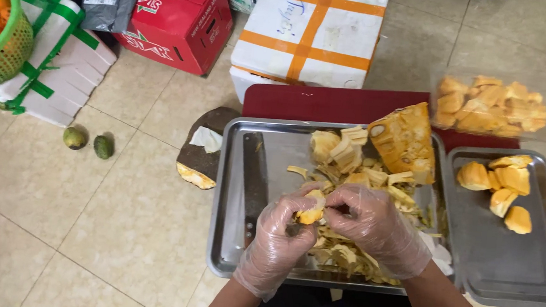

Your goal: Extracting yellow fruit pods from a jackfruit core and placing them in a container.

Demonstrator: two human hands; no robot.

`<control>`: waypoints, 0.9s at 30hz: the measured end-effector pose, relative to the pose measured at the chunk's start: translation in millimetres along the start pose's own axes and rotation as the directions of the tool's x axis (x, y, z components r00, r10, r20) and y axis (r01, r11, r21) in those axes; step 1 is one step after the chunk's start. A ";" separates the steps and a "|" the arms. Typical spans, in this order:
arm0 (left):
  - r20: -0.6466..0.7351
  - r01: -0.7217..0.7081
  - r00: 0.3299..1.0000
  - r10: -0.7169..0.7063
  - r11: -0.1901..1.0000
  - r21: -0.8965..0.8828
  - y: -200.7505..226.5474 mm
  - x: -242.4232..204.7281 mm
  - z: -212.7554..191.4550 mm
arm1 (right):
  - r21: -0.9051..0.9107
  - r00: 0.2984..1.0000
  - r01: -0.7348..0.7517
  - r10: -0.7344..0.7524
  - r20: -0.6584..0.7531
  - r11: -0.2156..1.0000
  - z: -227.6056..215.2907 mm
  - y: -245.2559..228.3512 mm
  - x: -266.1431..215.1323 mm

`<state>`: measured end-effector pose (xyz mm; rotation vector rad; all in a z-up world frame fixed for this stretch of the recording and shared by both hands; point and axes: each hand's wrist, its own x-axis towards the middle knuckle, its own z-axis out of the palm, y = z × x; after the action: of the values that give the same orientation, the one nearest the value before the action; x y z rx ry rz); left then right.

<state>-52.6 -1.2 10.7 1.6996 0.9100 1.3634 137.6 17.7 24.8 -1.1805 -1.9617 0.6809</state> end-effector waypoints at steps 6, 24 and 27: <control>-0.143 0.135 0.980 -0.141 0.990 -0.051 -18.5 -11.8 -15.4 | 0.129 0.995 0.013 0.001 -0.103 0.992 43.5 11.7 12.8; -0.179 0.224 0.943 -0.281 0.932 -0.287 -43.9 -20.6 -2.3 | 0.096 0.999 0.038 -0.038 0.001 0.995 37.1 12.8 16.9; -0.157 0.286 0.934 -0.321 0.934 -0.214 -41.1 -18.6 3.4 | 0.075 1.000 -0.008 0.007 0.014 0.997 26.1 18.0 10.8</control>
<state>-55.4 0.7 -34.4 1.2411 1.0660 1.3652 122.4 33.5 -0.5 -1.1405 -1.9268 0.7620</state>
